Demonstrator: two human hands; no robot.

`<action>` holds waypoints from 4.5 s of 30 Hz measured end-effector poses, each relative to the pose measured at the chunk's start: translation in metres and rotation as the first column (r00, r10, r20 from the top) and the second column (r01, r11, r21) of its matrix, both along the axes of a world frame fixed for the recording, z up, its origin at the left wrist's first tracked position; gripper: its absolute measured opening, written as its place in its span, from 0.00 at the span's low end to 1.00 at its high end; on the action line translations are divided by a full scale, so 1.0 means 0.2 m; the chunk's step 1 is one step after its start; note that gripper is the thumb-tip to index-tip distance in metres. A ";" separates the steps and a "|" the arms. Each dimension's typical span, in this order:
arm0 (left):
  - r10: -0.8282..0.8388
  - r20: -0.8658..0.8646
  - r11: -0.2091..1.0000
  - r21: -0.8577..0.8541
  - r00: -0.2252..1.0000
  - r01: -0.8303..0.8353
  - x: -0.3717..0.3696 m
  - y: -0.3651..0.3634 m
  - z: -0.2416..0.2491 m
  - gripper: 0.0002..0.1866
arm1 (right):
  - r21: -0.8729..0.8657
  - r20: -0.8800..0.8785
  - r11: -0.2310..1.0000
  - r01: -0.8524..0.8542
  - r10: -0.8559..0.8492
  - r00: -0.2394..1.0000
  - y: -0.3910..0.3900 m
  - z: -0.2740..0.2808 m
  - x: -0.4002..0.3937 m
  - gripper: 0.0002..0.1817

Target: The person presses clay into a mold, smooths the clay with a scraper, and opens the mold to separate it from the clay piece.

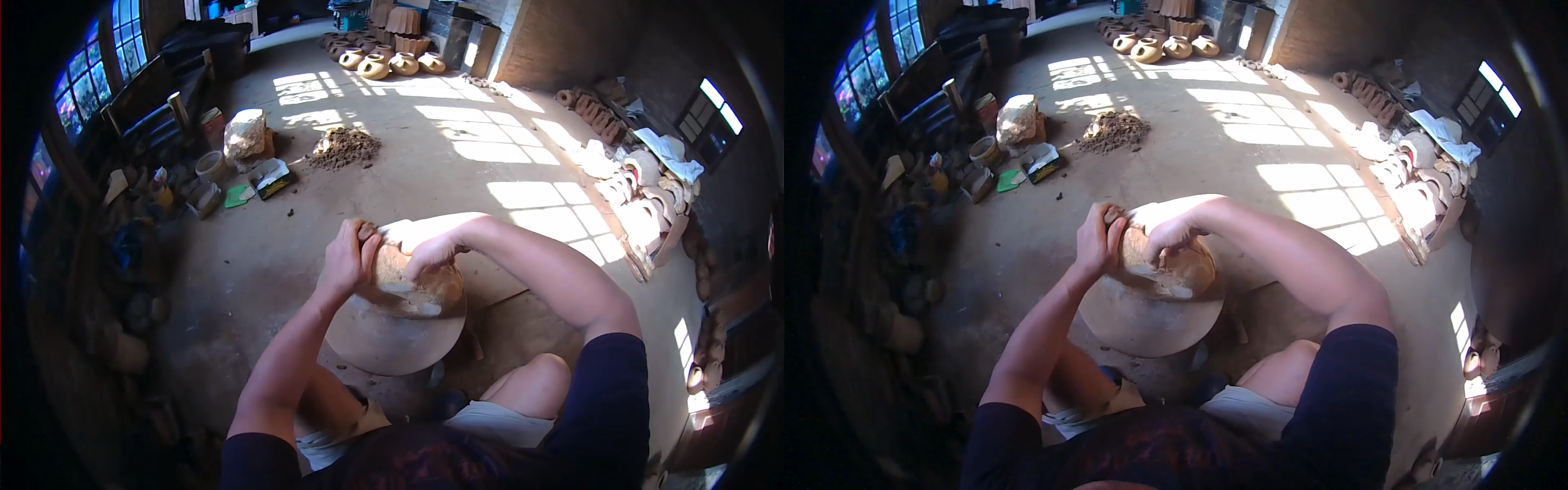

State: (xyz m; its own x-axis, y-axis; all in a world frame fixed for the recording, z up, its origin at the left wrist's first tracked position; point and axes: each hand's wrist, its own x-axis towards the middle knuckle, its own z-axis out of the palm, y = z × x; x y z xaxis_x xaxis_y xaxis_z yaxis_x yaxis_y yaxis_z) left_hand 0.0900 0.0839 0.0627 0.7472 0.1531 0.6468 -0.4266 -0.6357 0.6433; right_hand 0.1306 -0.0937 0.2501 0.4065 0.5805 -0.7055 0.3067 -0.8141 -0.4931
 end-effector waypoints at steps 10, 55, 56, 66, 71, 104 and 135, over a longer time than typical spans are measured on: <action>0.042 -0.128 0.891 -0.443 0.991 -0.095 -0.29 -0.33 0.08 0.17 | -0.065 -0.051 0.998 -0.027 0.024 0.998 -0.02 -0.07 0.09 0.14; 0.095 -0.171 0.966 -0.221 0.981 -0.133 -0.18 -0.16 0.08 0.19 | -0.092 0.025 0.950 -0.300 0.303 0.953 -0.05 -0.09 0.18 0.16; 0.074 -0.177 0.962 -0.246 0.981 -0.117 -0.26 -0.20 0.08 0.20 | -0.098 0.017 0.946 -0.308 0.311 0.950 -0.06 -0.10 0.19 0.16; -0.106 -0.260 0.952 -0.304 0.960 0.023 -0.17 -0.12 0.12 0.23 | -0.082 0.113 0.861 -0.503 0.509 0.853 -0.06 -0.10 0.11 0.16; -0.476 -0.330 0.844 -0.431 0.815 0.319 0.10 -0.01 0.11 0.21 | -0.160 0.325 0.824 -0.543 0.564 0.760 -0.06 -0.10 0.14 0.20; 0.192 -0.830 0.847 0.410 0.523 0.339 0.02 -0.20 0.70 0.39 | 0.927 0.116 0.335 0.170 -0.686 0.718 -0.82 -0.69 -0.23 0.17; -0.138 -0.960 0.783 0.045 0.244 0.620 0.40 -0.19 0.43 0.31 | 0.814 0.568 0.535 -0.225 -0.654 0.501 -1.06 -0.50 -0.36 0.14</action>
